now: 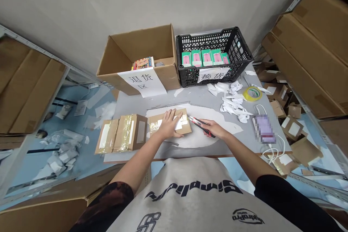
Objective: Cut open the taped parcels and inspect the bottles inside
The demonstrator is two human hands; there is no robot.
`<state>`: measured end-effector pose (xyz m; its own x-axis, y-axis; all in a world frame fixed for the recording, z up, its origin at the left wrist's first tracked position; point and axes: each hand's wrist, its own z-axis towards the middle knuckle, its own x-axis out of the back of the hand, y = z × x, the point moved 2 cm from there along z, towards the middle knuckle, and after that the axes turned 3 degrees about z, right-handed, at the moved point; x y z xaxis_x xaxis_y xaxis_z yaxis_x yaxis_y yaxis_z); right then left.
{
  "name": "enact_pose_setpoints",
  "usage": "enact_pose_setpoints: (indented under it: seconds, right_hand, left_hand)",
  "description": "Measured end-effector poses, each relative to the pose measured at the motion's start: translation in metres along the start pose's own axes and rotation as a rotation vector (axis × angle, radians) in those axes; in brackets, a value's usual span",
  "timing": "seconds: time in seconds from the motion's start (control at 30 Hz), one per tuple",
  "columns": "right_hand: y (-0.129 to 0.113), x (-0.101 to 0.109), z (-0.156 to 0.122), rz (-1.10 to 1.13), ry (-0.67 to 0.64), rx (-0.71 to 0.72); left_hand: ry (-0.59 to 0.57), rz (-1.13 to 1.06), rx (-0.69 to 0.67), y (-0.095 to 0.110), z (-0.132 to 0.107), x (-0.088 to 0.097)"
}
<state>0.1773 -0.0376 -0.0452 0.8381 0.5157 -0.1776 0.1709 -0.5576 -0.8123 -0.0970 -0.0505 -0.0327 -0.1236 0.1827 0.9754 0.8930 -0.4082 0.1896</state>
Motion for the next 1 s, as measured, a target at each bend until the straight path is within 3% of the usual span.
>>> enact_pose_setpoints:
  seconds: [0.47,0.63,0.8,1.0]
  right_hand:
    - [0.016,0.005,-0.019,0.017,0.006,-0.023]
    - [0.015,-0.001,-0.004,0.08,0.103,0.079]
    - [0.016,-0.009,0.01,0.102,0.066,0.102]
    - [0.016,-0.01,0.008,0.125,0.044,0.087]
  left_hand:
    - [0.029,-0.019,0.018,-0.002,0.0,-0.002]
    - [0.028,-0.015,0.027,-0.001,0.0,0.001]
    - [0.039,-0.002,0.024,0.0,-0.001,0.002]
    - [0.02,-0.012,0.03,0.0,0.0,0.002]
